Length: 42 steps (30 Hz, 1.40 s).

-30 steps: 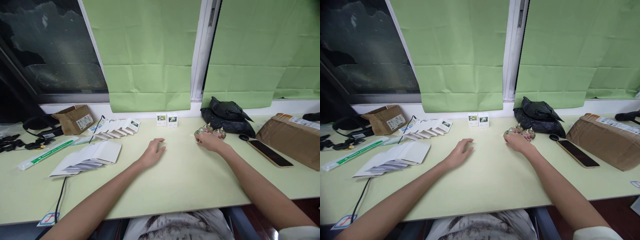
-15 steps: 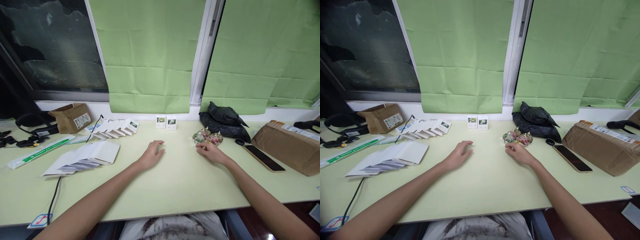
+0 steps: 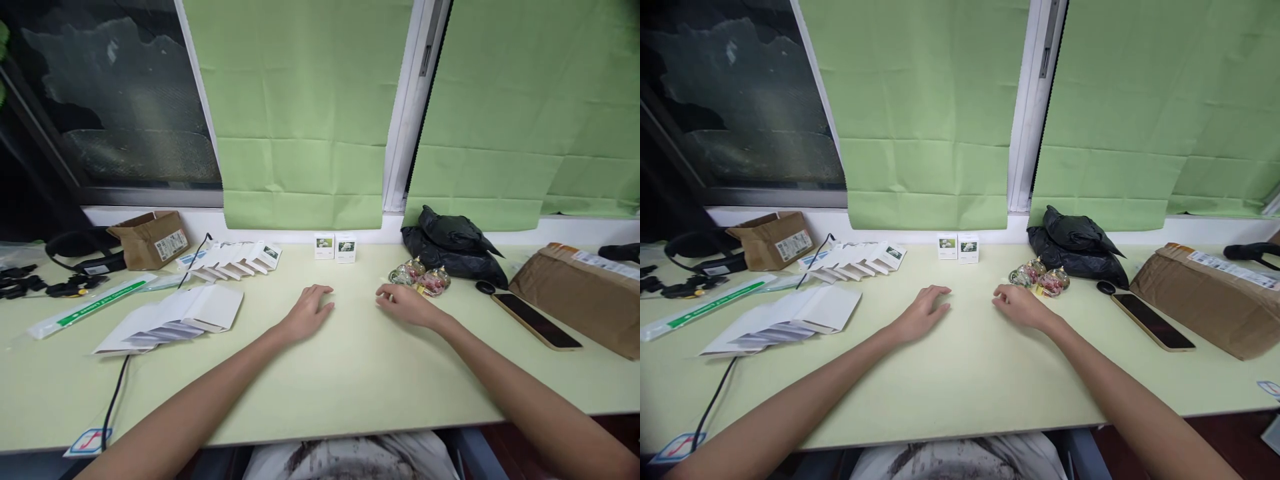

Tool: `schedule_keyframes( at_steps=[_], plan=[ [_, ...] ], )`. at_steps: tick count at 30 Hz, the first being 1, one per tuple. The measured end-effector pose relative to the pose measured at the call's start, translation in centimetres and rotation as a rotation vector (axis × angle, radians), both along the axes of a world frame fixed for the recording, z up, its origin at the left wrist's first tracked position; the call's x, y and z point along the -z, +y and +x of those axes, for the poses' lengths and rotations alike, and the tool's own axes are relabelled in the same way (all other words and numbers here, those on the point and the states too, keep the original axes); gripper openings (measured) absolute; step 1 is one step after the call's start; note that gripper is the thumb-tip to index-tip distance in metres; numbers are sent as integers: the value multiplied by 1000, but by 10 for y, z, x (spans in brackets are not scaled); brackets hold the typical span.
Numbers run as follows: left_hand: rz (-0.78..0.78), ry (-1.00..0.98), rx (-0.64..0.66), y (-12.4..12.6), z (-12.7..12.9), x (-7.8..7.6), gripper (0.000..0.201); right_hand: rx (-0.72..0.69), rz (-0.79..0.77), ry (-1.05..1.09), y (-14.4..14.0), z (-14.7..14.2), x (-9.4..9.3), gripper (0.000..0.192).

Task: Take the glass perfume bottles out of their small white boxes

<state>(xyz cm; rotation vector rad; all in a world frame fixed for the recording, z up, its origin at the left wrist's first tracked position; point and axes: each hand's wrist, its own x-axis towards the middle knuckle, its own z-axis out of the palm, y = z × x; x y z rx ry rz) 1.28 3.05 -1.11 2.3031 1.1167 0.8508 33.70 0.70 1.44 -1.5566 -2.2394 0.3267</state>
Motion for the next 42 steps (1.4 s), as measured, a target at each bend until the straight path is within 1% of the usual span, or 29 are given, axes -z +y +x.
schedule_keyframes(
  at_steps=[2, 3, 6, 7, 8, 10, 12, 14, 16, 18, 20, 22, 26, 29, 31, 33, 35, 36, 38, 42],
  plan=[
    [0, -1, 1, 1, 0, 1, 35, -105, 46, -25, 21, -19, -6, 28],
    [-2, -2, 1, 2, -1, 2, 35, -128, 97, -42, 34, -28, -9, 29],
    [-11, -3, 0, 3, -2, 3, 34, -107, 340, -158, 81, -51, -19, 47],
    [-14, -5, -2, 3, -2, 3, 34, -86, 387, -208, 96, -58, -22, 53],
    [-17, -6, -5, 3, -3, 2, 34, -53, 415, -245, 109, -63, -25, 58],
    [-19, -9, -10, 2, -3, 1, 33, 3, 412, -295, 130, -71, -29, 68],
    [-16, -12, -11, 1, -2, 0, 32, 35, 400, -324, 140, -76, -30, 72],
    [-7, -16, -10, 1, -2, -1, 32, 57, 420, -346, 142, -78, -30, 72],
    [0, -20, -10, 2, -1, 0, 32, 75, 454, -374, 139, -78, -29, 67],
    [2, -24, -8, 2, -1, 0, 32, 80, 466, -402, 133, -78, -30, 54],
    [-6, -24, -3, 3, -2, 1, 33, 65, 451, -423, 126, -77, -30, 40],
    [-16, -23, 0, 3, -3, 1, 34, 38, 427, -433, 117, -76, -31, 29],
    [13, -39, -21, 7, -6, 3, 39, -44, 394, -437, 89, -73, -33, 22],
    [44, -78, -53, 8, -7, 1, 56, -159, 393, -325, 57, -74, -37, 24],
    [20, -111, -40, 4, -7, -5, 66, -255, 383, -191, 33, -77, -40, 28],
    [-54, -140, 30, -3, -4, -13, 63, -338, 343, -40, 12, -80, -42, 31],
    [-163, -149, 130, -12, -2, -21, 51, -391, 298, 85, -2, -83, -41, 30],
    [-214, -145, 169, -16, 0, -24, 47, -407, 285, 132, -6, -84, -41, 29],
    [-278, -134, 195, -21, 1, -28, 46, -425, 280, 200, -10, -85, -38, 27],
    [-303, -140, 136, -25, 1, -32, 54, -431, 327, 270, -6, -84, -33, 24]
  ],
)
